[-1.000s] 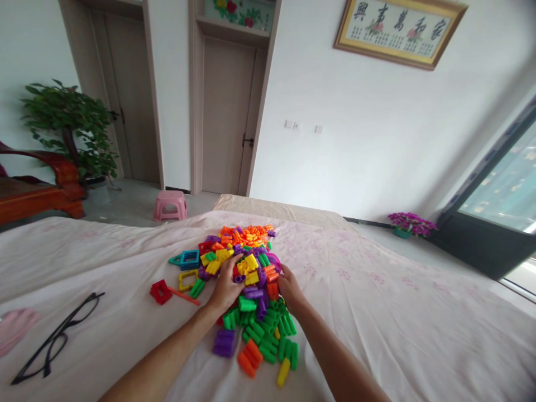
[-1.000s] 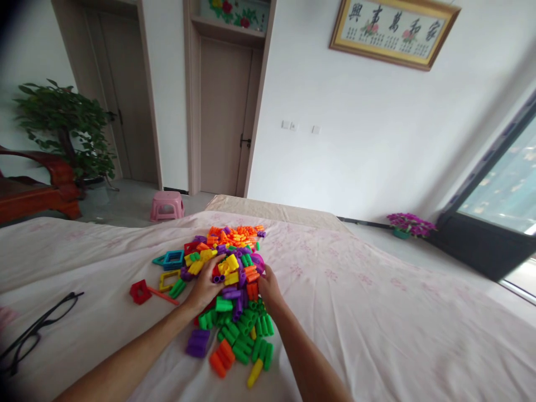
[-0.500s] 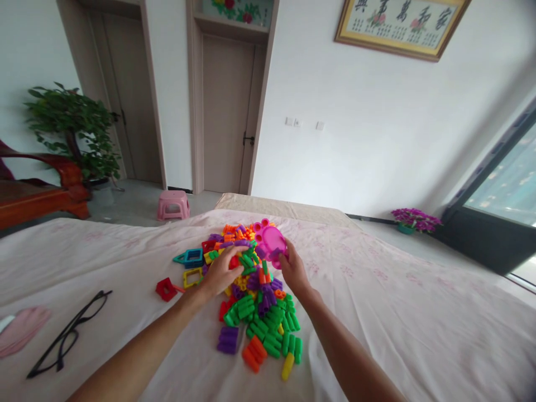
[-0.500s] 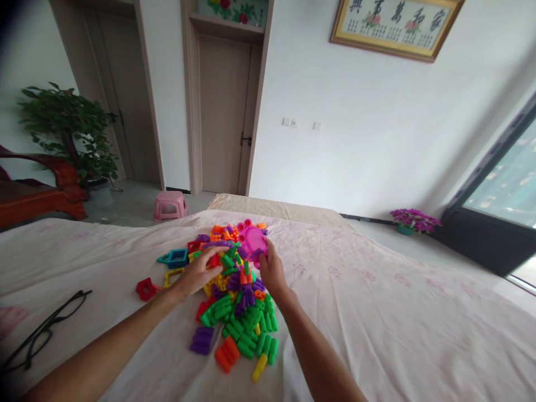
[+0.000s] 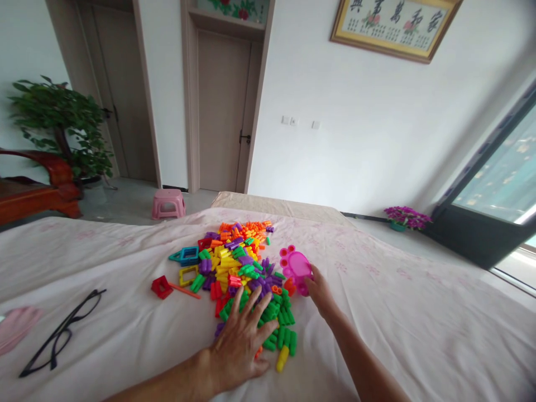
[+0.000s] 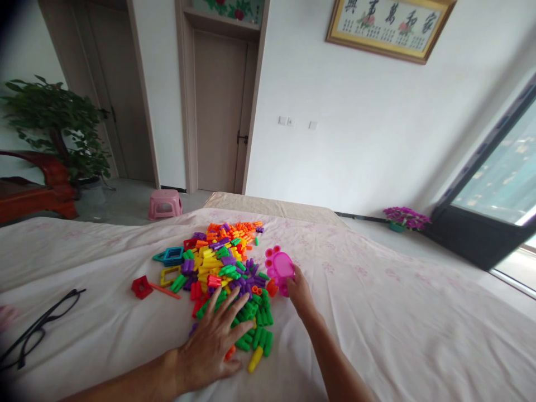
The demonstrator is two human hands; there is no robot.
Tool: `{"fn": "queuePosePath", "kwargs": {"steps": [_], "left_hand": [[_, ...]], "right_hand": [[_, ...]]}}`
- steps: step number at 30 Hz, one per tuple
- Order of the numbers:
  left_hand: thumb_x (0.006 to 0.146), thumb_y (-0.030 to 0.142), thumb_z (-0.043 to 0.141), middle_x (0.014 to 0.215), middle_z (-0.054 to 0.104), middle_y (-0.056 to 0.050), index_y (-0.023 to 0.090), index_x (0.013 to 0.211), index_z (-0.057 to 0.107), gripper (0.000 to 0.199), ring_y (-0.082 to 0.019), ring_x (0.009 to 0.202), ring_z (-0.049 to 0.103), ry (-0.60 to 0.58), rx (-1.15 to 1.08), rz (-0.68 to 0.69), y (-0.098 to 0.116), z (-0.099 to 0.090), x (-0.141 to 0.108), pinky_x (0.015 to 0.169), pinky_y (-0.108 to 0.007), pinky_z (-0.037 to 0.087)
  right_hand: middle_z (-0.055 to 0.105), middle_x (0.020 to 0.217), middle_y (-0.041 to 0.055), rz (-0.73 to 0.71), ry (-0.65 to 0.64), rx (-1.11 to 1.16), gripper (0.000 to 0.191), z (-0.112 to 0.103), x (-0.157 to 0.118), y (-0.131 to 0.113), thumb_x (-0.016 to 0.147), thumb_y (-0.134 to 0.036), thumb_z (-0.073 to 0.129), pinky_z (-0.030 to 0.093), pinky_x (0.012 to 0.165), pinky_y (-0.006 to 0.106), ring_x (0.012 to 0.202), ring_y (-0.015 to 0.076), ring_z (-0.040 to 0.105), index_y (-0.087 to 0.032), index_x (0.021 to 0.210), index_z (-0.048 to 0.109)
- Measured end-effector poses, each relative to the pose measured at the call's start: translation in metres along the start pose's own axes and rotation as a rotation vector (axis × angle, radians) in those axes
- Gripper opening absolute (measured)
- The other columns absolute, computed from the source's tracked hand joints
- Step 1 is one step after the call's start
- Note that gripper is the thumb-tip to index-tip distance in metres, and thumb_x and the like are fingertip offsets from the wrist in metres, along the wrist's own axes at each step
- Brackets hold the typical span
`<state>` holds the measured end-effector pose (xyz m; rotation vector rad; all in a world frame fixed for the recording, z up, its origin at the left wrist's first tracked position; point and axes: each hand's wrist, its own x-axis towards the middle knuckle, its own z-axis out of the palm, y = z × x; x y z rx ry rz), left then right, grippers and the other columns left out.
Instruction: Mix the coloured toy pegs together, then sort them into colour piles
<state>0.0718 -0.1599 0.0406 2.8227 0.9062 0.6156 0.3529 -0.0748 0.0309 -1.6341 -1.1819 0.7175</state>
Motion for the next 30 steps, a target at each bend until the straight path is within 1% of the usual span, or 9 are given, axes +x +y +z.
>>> {"fn": "queuePosePath", "kwargs": {"steps": [2,5,8,11,15,21,24,27,30], "left_hand": [[0.072,0.025,0.071,0.160,0.013,-0.008,0.032,0.130,0.050,0.062,-0.037,0.147,0.008,0.039,0.059,-0.021,-0.006,0.004,0.006,0.114,-0.071,-0.001],[0.080,0.023,0.062,0.157,0.025,-0.009,0.030,0.125,0.054,0.046,-0.035,0.147,0.014,0.114,0.174,-0.068,-0.023,0.002,0.019,0.115,-0.070,-0.001],[0.084,0.027,0.059,0.154,0.033,-0.008,0.030,0.119,0.059,0.035,-0.032,0.145,0.021,0.229,0.284,-0.166,-0.042,-0.011,0.033,0.117,-0.066,0.001],[0.085,0.027,0.059,0.147,0.043,-0.007,0.029,0.111,0.063,0.027,-0.032,0.141,0.030,0.374,0.311,-0.321,-0.059,-0.031,0.039,0.118,-0.063,0.010],[0.090,0.035,0.050,0.137,0.055,-0.009,0.028,0.112,0.063,0.027,-0.028,0.132,0.043,0.522,0.283,-0.492,-0.088,-0.055,0.027,0.114,-0.057,0.023],[0.093,0.039,0.037,0.129,0.060,-0.009,0.025,0.111,0.063,0.034,-0.028,0.126,0.049,0.579,0.273,-0.842,-0.149,-0.072,-0.019,0.113,-0.062,0.019],[0.092,0.045,0.035,0.125,0.063,-0.007,0.027,0.111,0.062,0.038,-0.031,0.124,0.050,0.508,0.162,-0.976,-0.185,-0.069,-0.043,0.112,-0.063,0.022],[0.089,0.052,0.034,0.122,0.064,-0.008,0.025,0.112,0.062,0.045,-0.029,0.119,0.056,0.451,-0.099,-1.014,-0.222,-0.057,-0.062,0.109,-0.050,0.036],[0.086,0.056,0.035,0.124,0.063,-0.008,0.023,0.114,0.062,0.050,-0.025,0.122,0.053,0.506,-0.311,-0.995,-0.249,-0.040,-0.075,0.112,-0.043,0.036]], "right_hand": [[0.067,0.076,0.0035,-0.045,-0.004,-0.059,0.058,0.002,-0.003,0.001,0.071,-0.023,0.049,0.042,0.049,0.024,0.056,0.0163,0.059,-0.015,0.129,0.051],[0.068,0.082,0.0044,-0.127,-0.015,-0.137,0.055,0.010,-0.010,-0.004,0.076,-0.024,0.046,0.044,0.053,0.026,0.061,0.0168,0.060,-0.015,0.130,0.051],[0.069,0.091,0.0054,-0.305,-0.098,-0.195,0.051,0.016,-0.014,-0.012,0.083,-0.027,0.043,0.049,0.062,0.028,0.069,0.0173,0.062,-0.017,0.133,0.049],[0.070,0.099,0.0057,-0.455,-0.146,-0.249,0.048,0.017,-0.002,-0.019,0.087,-0.029,0.043,0.050,0.073,0.030,0.081,0.0184,0.064,-0.020,0.135,0.049],[0.069,0.110,0.0092,-0.413,-0.014,-0.376,0.049,0.015,0.047,-0.023,0.089,-0.026,0.038,0.050,0.078,0.031,0.089,0.0202,0.065,-0.018,0.138,0.045],[0.068,0.113,0.0131,-0.185,0.097,-0.696,0.051,0.027,0.135,-0.028,0.091,-0.019,0.034,0.047,0.084,0.033,0.101,0.0235,0.064,-0.018,0.141,0.041],[0.067,0.114,0.0163,-0.157,0.119,-0.727,0.051,0.038,0.167,-0.032,0.092,-0.020,0.032,0.045,0.086,0.036,0.103,0.0263,0.064,-0.018,0.143,0.039],[0.066,0.115,0.0173,-0.142,0.118,-0.747,0.053,0.051,0.195,-0.036,0.092,-0.019,0.034,0.045,0.086,0.038,0.102,0.0273,0.065,-0.020,0.144,0.037],[0.066,0.116,0.0172,-0.156,0.090,-0.762,0.054,0.065,0.219,-0.036,0.091,-0.018,0.036,0.044,0.087,0.039,0.103,0.0271,0.064,-0.021,0.145,0.037]]}}
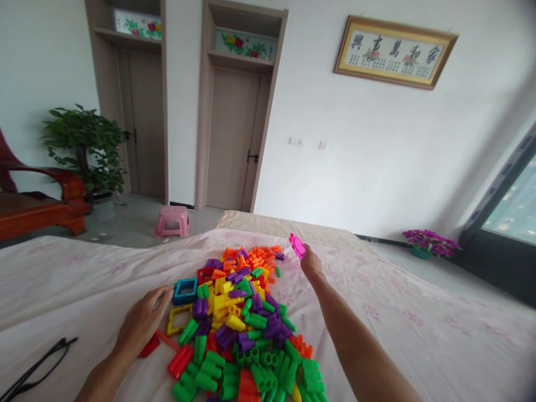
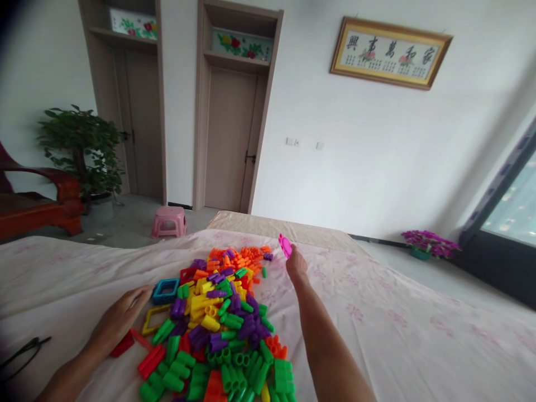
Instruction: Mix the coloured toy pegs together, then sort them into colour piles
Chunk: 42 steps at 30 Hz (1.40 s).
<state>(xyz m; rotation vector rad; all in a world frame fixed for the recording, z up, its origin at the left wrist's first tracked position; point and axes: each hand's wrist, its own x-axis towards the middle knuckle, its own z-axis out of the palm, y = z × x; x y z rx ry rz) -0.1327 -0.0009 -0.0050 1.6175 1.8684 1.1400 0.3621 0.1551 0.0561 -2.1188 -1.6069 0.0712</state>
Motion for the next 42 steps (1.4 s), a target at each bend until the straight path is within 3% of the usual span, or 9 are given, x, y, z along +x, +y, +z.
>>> {"fn": "queuePosePath", "kwargs": {"steps": [4,12,22,28,32,34,37,40,42], "left_hand": [[0.084,0.061,0.040,0.130,0.060,-0.003,0.026,0.119,0.060,0.053,-0.023,0.128,0.048,-0.004,-0.126,-0.019,-0.015,0.006,0.004,0.117,-0.040,0.031],[0.082,0.059,0.044,0.131,0.059,0.001,0.030,0.120,0.059,0.050,-0.023,0.128,0.048,0.002,-0.087,-0.007,-0.012,0.006,0.001,0.116,-0.040,0.032],[0.083,0.058,0.045,0.130,0.060,-0.003,0.028,0.123,0.058,0.052,-0.025,0.124,0.052,-0.012,-0.072,0.000,-0.011,0.004,-0.001,0.113,-0.041,0.036],[0.084,0.057,0.044,0.129,0.061,-0.002,0.027,0.122,0.059,0.050,-0.025,0.122,0.054,0.000,-0.037,0.009,-0.010,0.004,-0.001,0.109,-0.038,0.040],[0.084,0.054,0.044,0.128,0.062,-0.002,0.028,0.122,0.059,0.049,-0.025,0.121,0.056,0.005,-0.009,-0.012,-0.002,0.001,-0.003,0.106,-0.038,0.043],[0.084,0.054,0.044,0.128,0.063,-0.002,0.028,0.122,0.059,0.048,-0.025,0.120,0.057,0.009,0.001,-0.021,0.001,0.001,-0.004,0.104,-0.038,0.044],[0.084,0.054,0.044,0.126,0.064,-0.001,0.029,0.122,0.059,0.048,-0.025,0.118,0.057,0.014,0.014,-0.028,0.003,0.000,-0.004,0.102,-0.037,0.044],[0.085,0.054,0.043,0.126,0.064,-0.002,0.028,0.121,0.059,0.047,-0.025,0.119,0.057,0.021,0.013,-0.014,0.002,0.001,-0.004,0.104,-0.037,0.043],[0.085,0.053,0.042,0.127,0.063,-0.002,0.028,0.120,0.059,0.047,-0.024,0.120,0.056,0.018,0.003,-0.008,0.000,0.002,-0.003,0.105,-0.037,0.042]], "right_hand": [[0.068,0.111,0.0160,-0.076,-0.064,-0.010,0.047,0.020,0.021,-0.011,0.090,-0.017,0.039,0.045,0.085,0.036,0.103,0.0264,0.064,-0.020,0.136,0.050],[0.071,0.107,0.0087,-0.321,-0.191,0.045,0.031,0.040,0.033,-0.040,0.091,-0.023,0.044,0.044,0.084,0.030,0.102,0.0232,0.063,-0.023,0.110,0.069],[0.072,0.084,0.0042,-0.566,-0.462,0.214,0.025,0.003,-0.006,-0.052,0.083,-0.023,0.055,0.050,0.072,0.027,0.079,0.0181,0.065,-0.017,0.100,0.073],[0.071,0.086,0.0038,-0.595,-0.614,0.391,0.028,-0.026,-0.056,-0.047,0.086,-0.034,0.055,0.050,0.069,0.025,0.078,0.0165,0.063,-0.016,0.102,0.071],[0.072,0.091,0.0053,-0.637,-0.689,0.415,0.028,-0.047,-0.072,-0.041,0.087,-0.035,0.055,0.050,0.074,0.026,0.083,0.0183,0.064,-0.017,0.101,0.071],[0.072,0.093,0.0061,-0.680,-0.664,0.424,0.026,-0.050,-0.067,-0.043,0.086,-0.032,0.056,0.050,0.076,0.028,0.084,0.0194,0.064,-0.016,0.101,0.071],[0.072,0.091,0.0056,-0.660,-0.433,0.392,0.026,-0.039,-0.049,-0.061,0.084,-0.022,0.052,0.050,0.077,0.029,0.083,0.0198,0.064,-0.015,0.101,0.071],[0.072,0.094,0.0048,-0.557,-0.211,0.296,0.032,-0.014,-0.032,-0.096,0.084,-0.015,0.047,0.048,0.080,0.028,0.087,0.0199,0.064,-0.017,0.107,0.069],[0.072,0.099,0.0058,-0.533,-0.173,0.260,0.034,0.006,-0.024,-0.124,0.085,-0.014,0.046,0.047,0.083,0.028,0.092,0.0207,0.064,-0.019,0.111,0.068]]}}
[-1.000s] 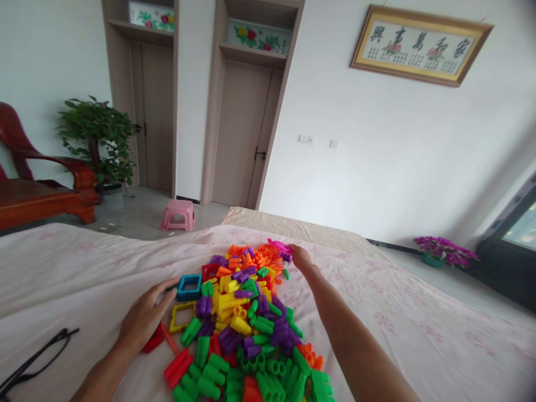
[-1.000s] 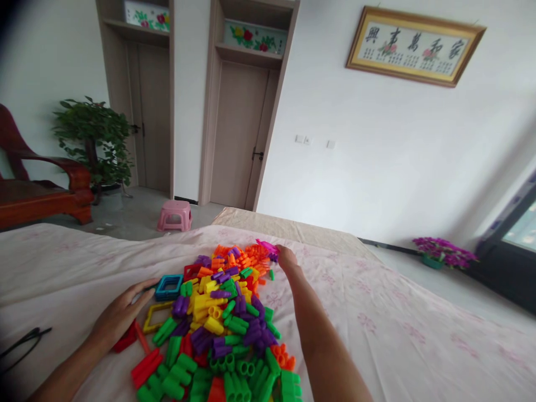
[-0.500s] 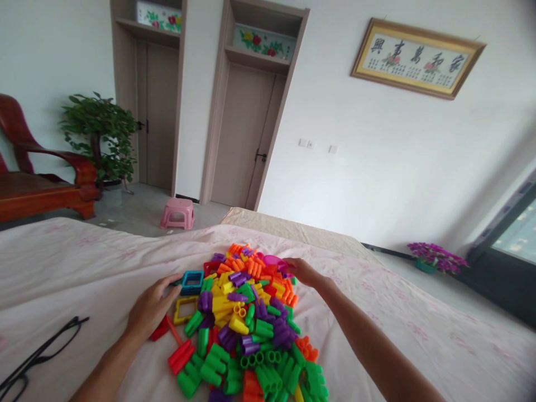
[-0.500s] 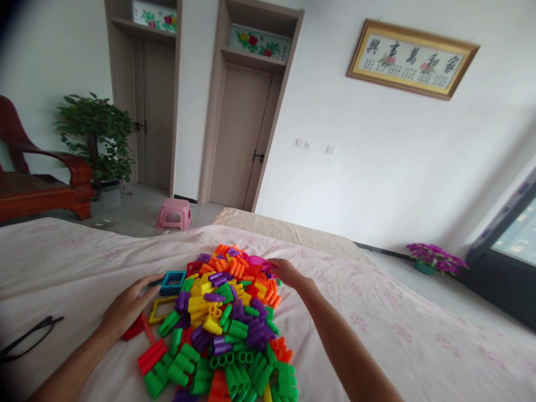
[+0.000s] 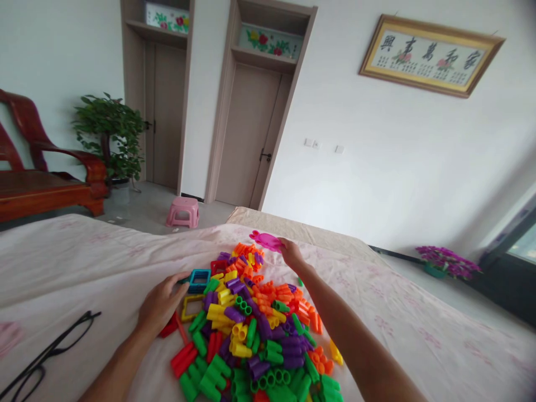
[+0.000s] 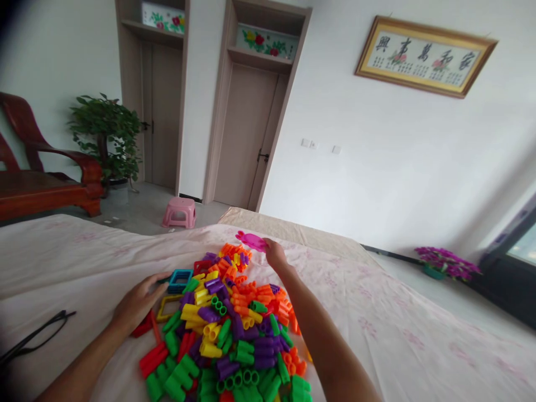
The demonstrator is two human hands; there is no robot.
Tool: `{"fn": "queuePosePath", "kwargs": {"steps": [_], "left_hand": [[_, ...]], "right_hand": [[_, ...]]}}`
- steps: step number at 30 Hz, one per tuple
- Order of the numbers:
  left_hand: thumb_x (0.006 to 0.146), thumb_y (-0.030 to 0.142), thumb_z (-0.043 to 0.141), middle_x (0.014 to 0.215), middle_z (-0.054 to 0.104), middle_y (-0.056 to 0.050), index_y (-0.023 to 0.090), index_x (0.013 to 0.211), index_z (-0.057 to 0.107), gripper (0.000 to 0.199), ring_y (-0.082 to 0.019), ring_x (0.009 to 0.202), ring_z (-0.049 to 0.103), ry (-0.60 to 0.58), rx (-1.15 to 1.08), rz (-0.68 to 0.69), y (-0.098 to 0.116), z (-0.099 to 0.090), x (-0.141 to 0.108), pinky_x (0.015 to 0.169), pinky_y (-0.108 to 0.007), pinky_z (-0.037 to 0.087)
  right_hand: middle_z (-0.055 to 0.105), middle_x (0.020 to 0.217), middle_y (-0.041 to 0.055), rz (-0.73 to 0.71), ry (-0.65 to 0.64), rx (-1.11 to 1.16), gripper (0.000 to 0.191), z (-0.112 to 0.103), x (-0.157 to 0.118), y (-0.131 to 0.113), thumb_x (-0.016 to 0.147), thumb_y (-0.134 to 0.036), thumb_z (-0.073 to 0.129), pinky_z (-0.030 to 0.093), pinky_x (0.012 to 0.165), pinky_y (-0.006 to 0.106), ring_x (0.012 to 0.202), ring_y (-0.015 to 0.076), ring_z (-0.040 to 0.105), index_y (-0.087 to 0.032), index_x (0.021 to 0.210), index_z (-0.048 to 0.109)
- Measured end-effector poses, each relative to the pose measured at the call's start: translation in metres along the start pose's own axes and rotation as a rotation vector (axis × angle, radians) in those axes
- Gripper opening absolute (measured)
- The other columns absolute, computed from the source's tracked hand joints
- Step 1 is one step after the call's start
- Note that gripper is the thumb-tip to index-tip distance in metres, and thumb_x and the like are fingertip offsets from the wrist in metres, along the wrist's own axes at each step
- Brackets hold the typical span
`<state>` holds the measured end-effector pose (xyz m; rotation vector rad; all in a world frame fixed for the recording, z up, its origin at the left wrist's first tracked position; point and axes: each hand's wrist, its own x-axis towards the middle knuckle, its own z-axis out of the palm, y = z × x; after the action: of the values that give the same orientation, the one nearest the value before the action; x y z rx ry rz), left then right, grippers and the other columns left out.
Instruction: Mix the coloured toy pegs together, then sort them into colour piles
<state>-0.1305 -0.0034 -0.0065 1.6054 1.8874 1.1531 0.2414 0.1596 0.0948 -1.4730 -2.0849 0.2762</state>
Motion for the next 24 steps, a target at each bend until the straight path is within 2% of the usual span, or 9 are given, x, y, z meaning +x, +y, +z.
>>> {"fn": "queuePosePath", "kwargs": {"steps": [5,9,12,17,20,22,24], "left_hand": [[0.085,0.051,0.042,0.128,0.062,-0.002,0.028,0.122,0.058,0.047,-0.024,0.121,0.055,-0.005,-0.007,-0.007,-0.002,0.001,0.001,0.106,-0.037,0.041],[0.086,0.049,0.041,0.128,0.062,-0.003,0.026,0.121,0.060,0.046,-0.024,0.122,0.054,0.009,-0.007,0.001,0.000,0.000,0.000,0.107,-0.038,0.040],[0.086,0.047,0.042,0.127,0.063,-0.004,0.026,0.121,0.060,0.045,-0.025,0.121,0.055,0.014,-0.006,-0.014,0.002,-0.001,-0.001,0.108,-0.038,0.040],[0.085,0.052,0.043,0.127,0.062,-0.006,0.026,0.121,0.060,0.047,-0.026,0.120,0.055,0.000,-0.039,-0.033,0.003,-0.002,-0.001,0.106,-0.039,0.042],[0.087,0.057,0.040,0.129,0.060,-0.005,0.027,0.119,0.059,0.048,-0.025,0.124,0.052,0.018,-0.132,-0.026,0.006,-0.002,-0.003,0.111,-0.041,0.037],[0.088,0.057,0.037,0.133,0.058,-0.005,0.025,0.122,0.057,0.050,-0.023,0.128,0.048,0.110,-0.212,0.004,0.010,-0.003,-0.007,0.115,-0.040,0.033],[0.089,0.055,0.037,0.135,0.055,-0.007,0.022,0.126,0.053,0.052,-0.022,0.130,0.046,0.234,-0.227,0.064,0.019,-0.006,-0.016,0.118,-0.039,0.030]], "right_hand": [[0.071,0.107,0.0101,-0.021,-0.053,-0.028,0.035,0.046,0.035,-0.029,0.089,-0.014,0.043,0.045,0.086,0.031,0.099,0.0233,0.063,-0.018,0.115,0.066],[0.073,0.101,0.0077,-0.098,-0.181,-0.018,0.027,0.054,0.035,-0.031,0.086,-0.014,0.049,0.046,0.085,0.029,0.095,0.0226,0.065,-0.018,0.101,0.072],[0.074,0.099,0.0044,-0.159,-0.271,0.007,0.028,0.040,0.023,-0.023,0.084,-0.011,0.051,0.048,0.082,0.027,0.093,0.0204,0.065,-0.019,0.098,0.073],[0.074,0.093,0.0031,-0.212,-0.398,0.052,0.030,-0.001,-0.013,-0.007,0.081,-0.012,0.053,0.050,0.072,0.025,0.082,0.0181,0.066,-0.019,0.103,0.073],[0.073,0.093,0.0047,-0.224,-0.387,0.141,0.028,-0.025,-0.035,0.004,0.081,-0.014,0.053,0.050,0.073,0.025,0.082,0.0176,0.065,-0.017,0.102,0.071],[0.072,0.090,0.0058,-0.097,-0.297,0.182,0.027,-0.041,-0.047,0.014,0.080,-0.014,0.053,0.051,0.070,0.025,0.079,0.0171,0.065,-0.015,0.101,0.069],[0.071,0.085,0.0058,0.133,-0.156,0.144,0.031,-0.056,-0.059,0.027,0.079,-0.013,0.052,0.050,0.063,0.023,0.071,0.0156,0.065,-0.014,0.106,0.067]]}}
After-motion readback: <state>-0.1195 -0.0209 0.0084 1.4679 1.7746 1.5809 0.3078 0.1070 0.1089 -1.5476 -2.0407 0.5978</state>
